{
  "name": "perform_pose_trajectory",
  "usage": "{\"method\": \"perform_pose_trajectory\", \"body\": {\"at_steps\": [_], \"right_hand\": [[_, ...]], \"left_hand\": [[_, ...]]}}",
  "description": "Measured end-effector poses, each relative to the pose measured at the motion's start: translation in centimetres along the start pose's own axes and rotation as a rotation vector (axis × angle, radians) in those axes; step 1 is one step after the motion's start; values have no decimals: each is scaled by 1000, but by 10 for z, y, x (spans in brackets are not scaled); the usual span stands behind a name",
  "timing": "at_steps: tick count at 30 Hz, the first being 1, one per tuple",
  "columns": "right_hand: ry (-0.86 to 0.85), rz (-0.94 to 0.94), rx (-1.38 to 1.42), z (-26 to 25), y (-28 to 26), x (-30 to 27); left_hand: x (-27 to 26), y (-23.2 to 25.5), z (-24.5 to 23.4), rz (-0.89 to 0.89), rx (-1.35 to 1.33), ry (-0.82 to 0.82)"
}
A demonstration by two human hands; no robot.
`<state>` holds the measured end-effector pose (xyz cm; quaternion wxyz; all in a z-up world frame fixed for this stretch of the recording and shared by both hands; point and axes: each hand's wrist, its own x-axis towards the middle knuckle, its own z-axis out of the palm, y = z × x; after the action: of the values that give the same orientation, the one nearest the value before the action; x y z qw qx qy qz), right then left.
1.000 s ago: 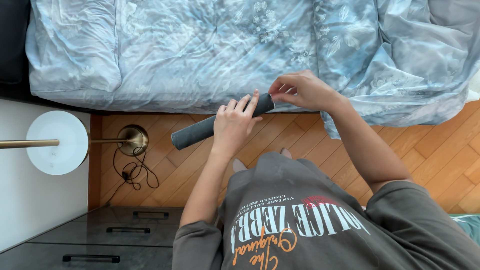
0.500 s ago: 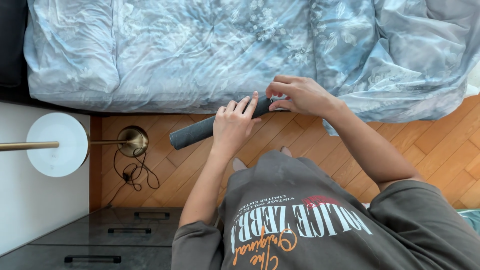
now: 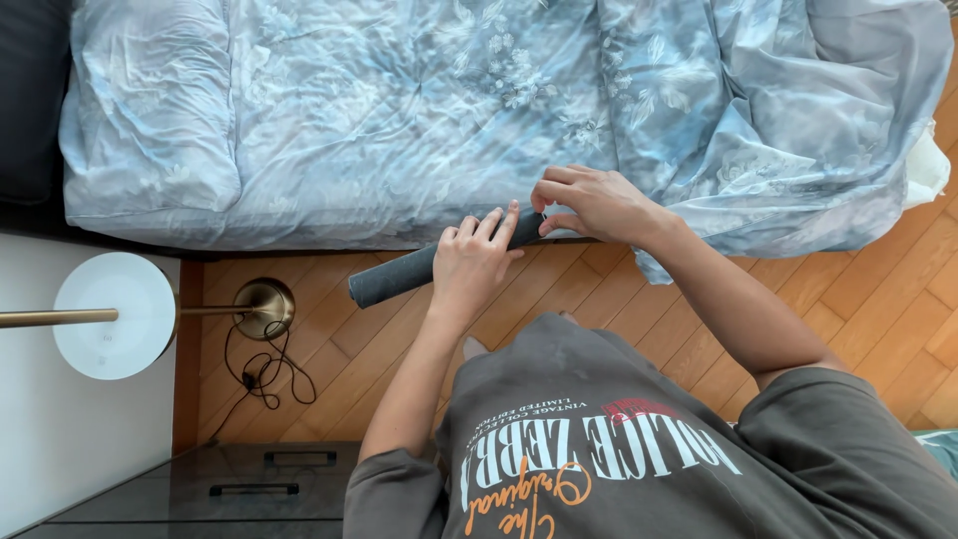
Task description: The recorder uses a long-handled lint roller to remove hair and debris from a bed's surface and pillows.
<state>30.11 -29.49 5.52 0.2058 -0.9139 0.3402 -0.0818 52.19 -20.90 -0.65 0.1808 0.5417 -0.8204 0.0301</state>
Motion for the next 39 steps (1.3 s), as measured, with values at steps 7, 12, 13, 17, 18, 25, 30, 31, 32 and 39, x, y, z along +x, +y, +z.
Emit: {"method": "perform_pose_trajectory", "body": {"at_steps": [7,12,13,17,18,25,30,31,32,39], "right_hand": [[-8,73,183,16,8,-3],[25,222,651,16,-3,-1],[21,225,656,21,-1,-4],[59,200,922,45,8,-7],[87,221,975,53,10,-7],[305,291,1065,82,-13,-8],[449,257,1195,97,-14,-10],[450,260,1196,94,-15,-11],[432,234,1211,91,-16,-11],[364,169,1192,94,-11,-5]], "left_hand": [[-4,-2,0,-20,6,28],[-6,4,-9,-113,-49,89],[-8,4,-10,-116,-51,82],[-12,-1,-14,-170,-73,122],[-13,-1,-14,-187,-71,125],[-21,4,-14,-193,15,175],[-26,8,-9,-171,122,218],[-26,7,-11,-170,121,215],[-26,6,-13,-166,119,205],[-24,-7,-10,-159,65,102]]}}
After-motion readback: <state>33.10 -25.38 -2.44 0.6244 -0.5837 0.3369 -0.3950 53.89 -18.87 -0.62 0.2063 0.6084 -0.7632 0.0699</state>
